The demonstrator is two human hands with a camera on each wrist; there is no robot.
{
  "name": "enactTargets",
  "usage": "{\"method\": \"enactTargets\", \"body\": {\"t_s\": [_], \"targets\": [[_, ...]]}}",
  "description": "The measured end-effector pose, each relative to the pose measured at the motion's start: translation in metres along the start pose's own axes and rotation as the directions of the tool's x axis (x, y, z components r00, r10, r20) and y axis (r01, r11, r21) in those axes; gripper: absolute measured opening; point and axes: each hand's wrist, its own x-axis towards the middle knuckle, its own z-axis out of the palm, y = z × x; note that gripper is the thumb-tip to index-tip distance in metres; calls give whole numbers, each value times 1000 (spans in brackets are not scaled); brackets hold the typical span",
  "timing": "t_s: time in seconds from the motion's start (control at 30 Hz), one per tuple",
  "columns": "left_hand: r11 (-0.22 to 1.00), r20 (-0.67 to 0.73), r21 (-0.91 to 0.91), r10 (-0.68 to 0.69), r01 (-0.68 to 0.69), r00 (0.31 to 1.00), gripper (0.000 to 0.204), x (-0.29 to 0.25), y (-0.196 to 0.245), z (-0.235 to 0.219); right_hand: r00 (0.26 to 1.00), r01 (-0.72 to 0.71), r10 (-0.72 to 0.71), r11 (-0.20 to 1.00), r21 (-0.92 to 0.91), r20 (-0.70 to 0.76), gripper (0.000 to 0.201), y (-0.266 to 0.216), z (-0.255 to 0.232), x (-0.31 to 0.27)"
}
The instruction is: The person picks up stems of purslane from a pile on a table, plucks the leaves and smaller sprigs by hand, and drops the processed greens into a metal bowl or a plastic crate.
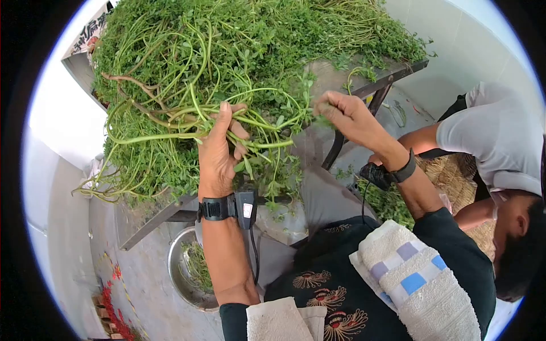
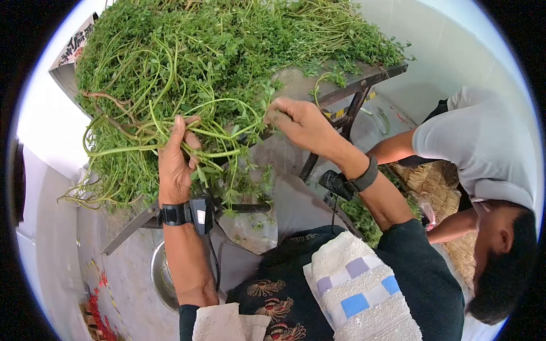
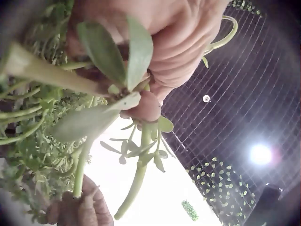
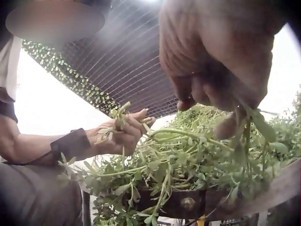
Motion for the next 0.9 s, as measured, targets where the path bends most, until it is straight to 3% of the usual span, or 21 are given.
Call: {"method": "enactTargets", "body": {"t_s": [0.07, 0.17, 0.2, 0.27, 0.37, 0.5, 0.57, 0.67, 0.77, 0.9], "targets": [[1000, 46, -14, 8, -7, 999, 44, 3, -4, -2, 998, -52, 55, 996, -69, 42, 16, -10, 2, 1], [996, 83, -87, 17, -9, 996, 44, 5, -5, -2, 975, 185, -169, 976, -111, 142, 21, -6, 18, 7], [993, 90, -116, 16, -5, 996, 43, 5, -5, -1, 975, 186, -170, 976, -110, 141, 21, 0, 20, 10], [993, 93, -115, 14, -3, 996, 43, 6, -6, -2, 937, 350, -312, 860, -372, 158, 20, 7, 23, 14], [995, 85, -103, 15, -6, 996, 42, 5, -5, -3, 936, 320, -226, 865, -387, 269, 20, 3, 17, 13], [998, 37, -65, 16, -13, 999, 42, 2, -2, 1, 930, 323, -195, 838, -439, 311, 18, -1, 14, 8], [995, 41, -93, 38, -34, 998, 43, 6, -4, -3, 925, 306, -112, 784, -540, 363, 17, 1, 17, 8], [992, 29, -121, 50, -46, 998, 43, 5, -2, -6, 931, 243, -47, 820, -518, 362, 18, 10, 17, 13], [989, -15, -140, 43, -44, 999, 45, 5, 0, -8, 933, 312, -178, 836, -452, 314, 16, 22, 11, 18], [984, -51, -168, 58, -66, 997, 44, 6, 0, -9, 938, 290, -190, 889, -353, 291, 17, 23, 3, 21]]}}
